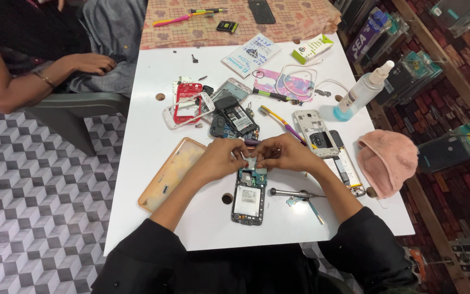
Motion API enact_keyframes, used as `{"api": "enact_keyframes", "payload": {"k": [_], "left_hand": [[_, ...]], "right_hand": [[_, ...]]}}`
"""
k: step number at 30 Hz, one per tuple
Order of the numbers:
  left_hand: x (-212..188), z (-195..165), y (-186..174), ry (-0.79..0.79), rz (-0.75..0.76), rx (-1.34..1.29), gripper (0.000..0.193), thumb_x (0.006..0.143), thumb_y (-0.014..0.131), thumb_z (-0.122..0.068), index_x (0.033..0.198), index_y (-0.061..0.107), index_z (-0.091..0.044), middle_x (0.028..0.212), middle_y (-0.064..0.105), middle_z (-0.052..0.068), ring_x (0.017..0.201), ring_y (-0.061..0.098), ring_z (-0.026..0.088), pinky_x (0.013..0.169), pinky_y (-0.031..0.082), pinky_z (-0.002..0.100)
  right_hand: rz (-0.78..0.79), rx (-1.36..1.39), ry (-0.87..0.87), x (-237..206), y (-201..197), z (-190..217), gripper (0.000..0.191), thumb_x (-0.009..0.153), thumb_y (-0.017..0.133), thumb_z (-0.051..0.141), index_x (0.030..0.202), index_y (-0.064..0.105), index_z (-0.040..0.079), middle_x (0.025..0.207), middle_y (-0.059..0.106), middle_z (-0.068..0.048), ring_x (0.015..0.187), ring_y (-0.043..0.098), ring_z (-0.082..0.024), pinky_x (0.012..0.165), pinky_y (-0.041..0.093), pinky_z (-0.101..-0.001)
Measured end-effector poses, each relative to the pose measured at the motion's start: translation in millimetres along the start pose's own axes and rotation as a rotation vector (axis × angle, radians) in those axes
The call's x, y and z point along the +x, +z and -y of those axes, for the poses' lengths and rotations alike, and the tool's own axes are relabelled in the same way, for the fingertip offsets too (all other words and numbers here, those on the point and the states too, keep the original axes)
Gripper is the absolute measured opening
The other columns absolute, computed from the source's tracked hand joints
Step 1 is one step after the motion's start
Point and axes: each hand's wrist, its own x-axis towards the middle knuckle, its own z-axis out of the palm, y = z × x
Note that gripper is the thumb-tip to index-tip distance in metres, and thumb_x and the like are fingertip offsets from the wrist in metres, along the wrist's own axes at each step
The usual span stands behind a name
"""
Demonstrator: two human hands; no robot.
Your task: The person disassembles a smartphone, removes the back cover and internal components, and cleans the motherboard with a brush. They handle the battery, camera module, and screws while working at a table.
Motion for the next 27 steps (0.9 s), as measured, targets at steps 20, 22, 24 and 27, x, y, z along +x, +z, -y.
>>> {"api": "enact_keyframes", "payload": {"k": [20, 22, 24, 27], "left_hand": [[-4, 6, 5, 0.021, 0.158, 0.298, 0.069, 0.053, 0.097, -0.034, 0.112, 0.069, -0.013, 0.109, 0.063, 0.008, 0.104, 0.063, 0.025, 0.090, 0.052, 0.038], [-4, 7, 6, 0.003, 0.155, 0.288, 0.069, 0.052, 0.096, -0.035, 0.112, 0.069, -0.014, 0.109, 0.063, 0.007, 0.105, 0.064, 0.024, 0.091, 0.052, 0.037], [-5, 8, 5, -0.017, 0.158, 0.297, 0.070, 0.053, 0.096, -0.037, 0.113, 0.068, -0.015, 0.111, 0.062, 0.006, 0.107, 0.065, 0.023, 0.091, 0.052, 0.037], [-6, 7, 3, 0.031, 0.134, 0.335, 0.069, 0.053, 0.096, -0.040, 0.111, 0.068, -0.014, 0.110, 0.063, 0.008, 0.108, 0.063, 0.025, 0.092, 0.051, 0.038]], "right_hand": [[-0.706, -0.872, 0.052, -20, -33, -1, 0.023, 0.084, 0.082, 0.027, 0.095, 0.076, 0.009, 0.087, 0.071, -0.008, 0.087, 0.068, -0.026, 0.068, 0.054, -0.0415], [-0.802, -1.020, 0.117, -25, -42, -7, 0.031, 0.080, 0.084, 0.033, 0.098, 0.076, 0.009, 0.091, 0.070, -0.009, 0.095, 0.065, -0.029, 0.070, 0.054, -0.0441], [-0.832, -1.122, 0.164, -25, -47, -13, 0.041, 0.074, 0.086, 0.038, 0.101, 0.075, 0.009, 0.097, 0.069, -0.011, 0.099, 0.063, -0.032, 0.072, 0.054, -0.0443], [-0.808, -1.080, 0.251, -21, -47, -19, 0.045, 0.076, 0.086, 0.039, 0.106, 0.074, 0.008, 0.102, 0.069, -0.013, 0.099, 0.064, -0.033, 0.071, 0.054, -0.0463]]}}
